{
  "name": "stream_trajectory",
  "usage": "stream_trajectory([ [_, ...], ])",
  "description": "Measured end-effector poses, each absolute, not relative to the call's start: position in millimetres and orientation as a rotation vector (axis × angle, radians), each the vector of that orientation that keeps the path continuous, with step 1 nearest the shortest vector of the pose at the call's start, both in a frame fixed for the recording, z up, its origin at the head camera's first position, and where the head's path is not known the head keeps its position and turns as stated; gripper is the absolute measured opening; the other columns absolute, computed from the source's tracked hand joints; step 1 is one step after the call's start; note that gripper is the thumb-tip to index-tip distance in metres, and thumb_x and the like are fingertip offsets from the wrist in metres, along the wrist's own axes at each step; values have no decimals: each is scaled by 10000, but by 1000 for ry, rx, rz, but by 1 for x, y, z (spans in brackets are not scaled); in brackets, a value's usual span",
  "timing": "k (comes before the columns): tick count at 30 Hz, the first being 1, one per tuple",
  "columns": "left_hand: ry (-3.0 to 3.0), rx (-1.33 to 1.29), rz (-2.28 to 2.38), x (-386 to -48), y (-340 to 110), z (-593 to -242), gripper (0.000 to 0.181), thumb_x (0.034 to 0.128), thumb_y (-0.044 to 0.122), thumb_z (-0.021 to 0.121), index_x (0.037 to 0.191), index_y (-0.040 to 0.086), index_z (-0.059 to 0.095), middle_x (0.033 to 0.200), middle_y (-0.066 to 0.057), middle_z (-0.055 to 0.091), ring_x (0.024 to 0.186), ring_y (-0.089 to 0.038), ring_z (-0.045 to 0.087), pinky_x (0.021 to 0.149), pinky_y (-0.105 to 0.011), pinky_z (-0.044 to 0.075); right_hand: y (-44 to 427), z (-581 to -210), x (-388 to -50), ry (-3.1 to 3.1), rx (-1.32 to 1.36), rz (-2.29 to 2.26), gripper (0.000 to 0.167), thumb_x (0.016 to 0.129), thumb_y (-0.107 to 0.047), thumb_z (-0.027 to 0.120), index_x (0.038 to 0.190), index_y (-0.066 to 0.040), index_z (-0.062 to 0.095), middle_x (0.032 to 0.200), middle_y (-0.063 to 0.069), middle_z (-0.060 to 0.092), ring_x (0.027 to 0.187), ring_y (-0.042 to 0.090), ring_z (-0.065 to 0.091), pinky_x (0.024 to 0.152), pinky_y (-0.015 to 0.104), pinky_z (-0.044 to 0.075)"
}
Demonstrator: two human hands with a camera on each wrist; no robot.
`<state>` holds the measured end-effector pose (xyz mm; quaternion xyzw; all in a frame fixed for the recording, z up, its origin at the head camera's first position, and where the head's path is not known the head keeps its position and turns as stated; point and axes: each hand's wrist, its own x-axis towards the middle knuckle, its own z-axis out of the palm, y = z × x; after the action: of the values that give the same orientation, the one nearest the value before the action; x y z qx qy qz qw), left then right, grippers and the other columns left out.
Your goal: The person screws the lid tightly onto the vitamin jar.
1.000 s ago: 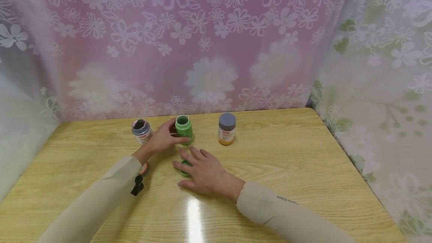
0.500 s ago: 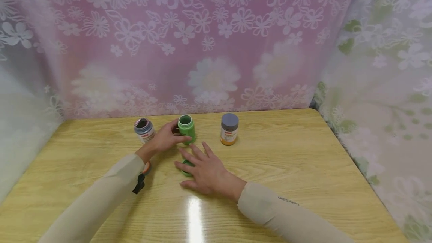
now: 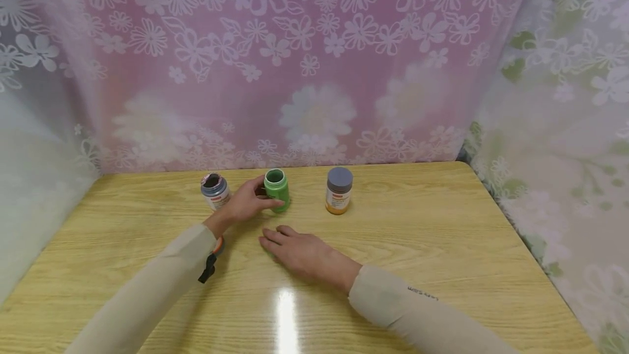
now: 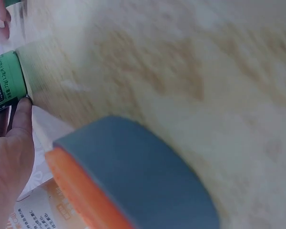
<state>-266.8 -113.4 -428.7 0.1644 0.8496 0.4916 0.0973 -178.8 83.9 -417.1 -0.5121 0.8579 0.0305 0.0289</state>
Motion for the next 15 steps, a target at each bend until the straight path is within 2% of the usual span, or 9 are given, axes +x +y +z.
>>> stream_trajectory([
  [8, 2511, 479, 1452, -267, -114, -430, 581, 847, 293, 754, 1350, 152, 497, 1215, -33, 572, 1096, -203, 567, 905, -373, 479, 77, -414, -180, 2681, -1607, 126, 390, 1005, -228, 531, 1367, -87, 506, 1386, 60, 475, 1238, 229, 458, 923, 277, 470],
  [12, 2519, 471, 1452, -266, -114, -429, 566, 843, 299, 758, 1330, 150, 514, 1197, -30, 580, 1076, -201, 574, 881, -374, 487, 75, -412, -180, 2694, -1555, 8, 363, 963, -221, 607, 1299, -93, 554, 1320, 46, 514, 1174, 223, 484, 876, 270, 491],
  [15, 2521, 461, 1451, -267, -114, -429, 557, 839, 301, 761, 1321, 156, 522, 1187, -23, 582, 1064, -192, 578, 874, -368, 489, 74, -410, -181, 2697, -1541, 12, 373, 938, -238, 645, 1274, -95, 569, 1283, 41, 532, 1135, 223, 495, 890, 271, 473],
])
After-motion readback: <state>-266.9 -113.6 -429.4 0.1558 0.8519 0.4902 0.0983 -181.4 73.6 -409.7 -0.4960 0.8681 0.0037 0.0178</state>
